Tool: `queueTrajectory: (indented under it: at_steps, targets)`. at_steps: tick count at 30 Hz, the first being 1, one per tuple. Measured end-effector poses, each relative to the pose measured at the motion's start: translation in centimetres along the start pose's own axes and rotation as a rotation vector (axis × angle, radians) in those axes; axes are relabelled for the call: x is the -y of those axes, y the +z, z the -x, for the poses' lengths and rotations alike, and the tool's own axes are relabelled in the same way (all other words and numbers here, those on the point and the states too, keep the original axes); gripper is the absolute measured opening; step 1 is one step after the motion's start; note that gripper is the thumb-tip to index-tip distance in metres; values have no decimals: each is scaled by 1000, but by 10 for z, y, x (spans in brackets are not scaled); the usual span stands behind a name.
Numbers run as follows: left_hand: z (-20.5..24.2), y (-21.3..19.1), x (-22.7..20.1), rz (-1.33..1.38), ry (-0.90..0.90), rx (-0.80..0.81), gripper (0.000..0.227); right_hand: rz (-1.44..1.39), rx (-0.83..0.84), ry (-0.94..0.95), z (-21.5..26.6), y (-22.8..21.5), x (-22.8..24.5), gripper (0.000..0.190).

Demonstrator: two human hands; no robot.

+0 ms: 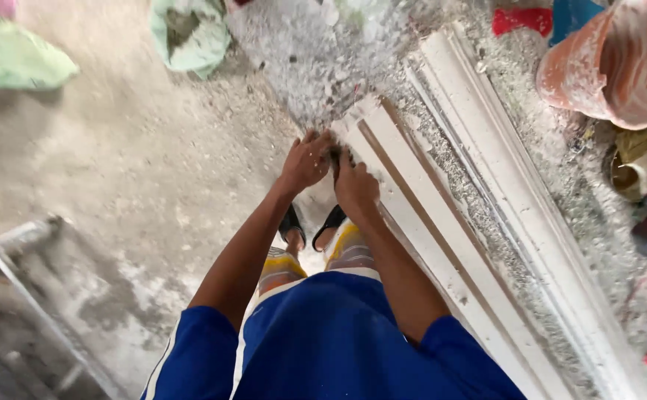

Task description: The person uses a utility knife to scrape and clean the surface of long white moldings laid on a workbench. They repeatedly run the blade along the grooves and edges to remove residue, then wipe the surface with their hand.

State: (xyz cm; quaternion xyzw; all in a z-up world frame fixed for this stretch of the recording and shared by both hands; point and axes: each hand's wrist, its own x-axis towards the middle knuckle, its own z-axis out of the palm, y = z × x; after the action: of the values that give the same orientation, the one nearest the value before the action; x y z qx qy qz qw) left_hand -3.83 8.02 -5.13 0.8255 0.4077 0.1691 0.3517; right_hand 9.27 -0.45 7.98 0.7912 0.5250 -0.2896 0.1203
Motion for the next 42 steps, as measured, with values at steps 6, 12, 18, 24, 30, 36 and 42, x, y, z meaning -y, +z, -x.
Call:
queueTrajectory:
  at_steps: [6, 12, 18, 24, 30, 36, 42]
  targets:
    - [-29, -13, 18, 108, 81, -137, 41, -146, 38, 69, 19, 8, -15, 48]
    - [-71, -46, -6, 248, -115, 26, 70, -211, -180, 5, -15, 12, -1, 41]
    - [-107, -11, 29, 84, -221, 279, 55, -62, -492, -20, -8, 30, 3, 40]
    - [-126, -28, 65, -36, 39, 690, 27, -18, -530, 209, -2, 26, 39, 47]
    - [-149, -42, 40, 14, 184, 1172, 36, -252, -498, 513, -22, 43, 92, 45]
    - [-180, -49, 16, -87, 327, 1306, 41, -484, -505, 779, -35, 31, 113, 44]
    - [-177, -14, 32, -7, 351, 1133, 38, -568, -449, 833, -27, 40, 117, 45]
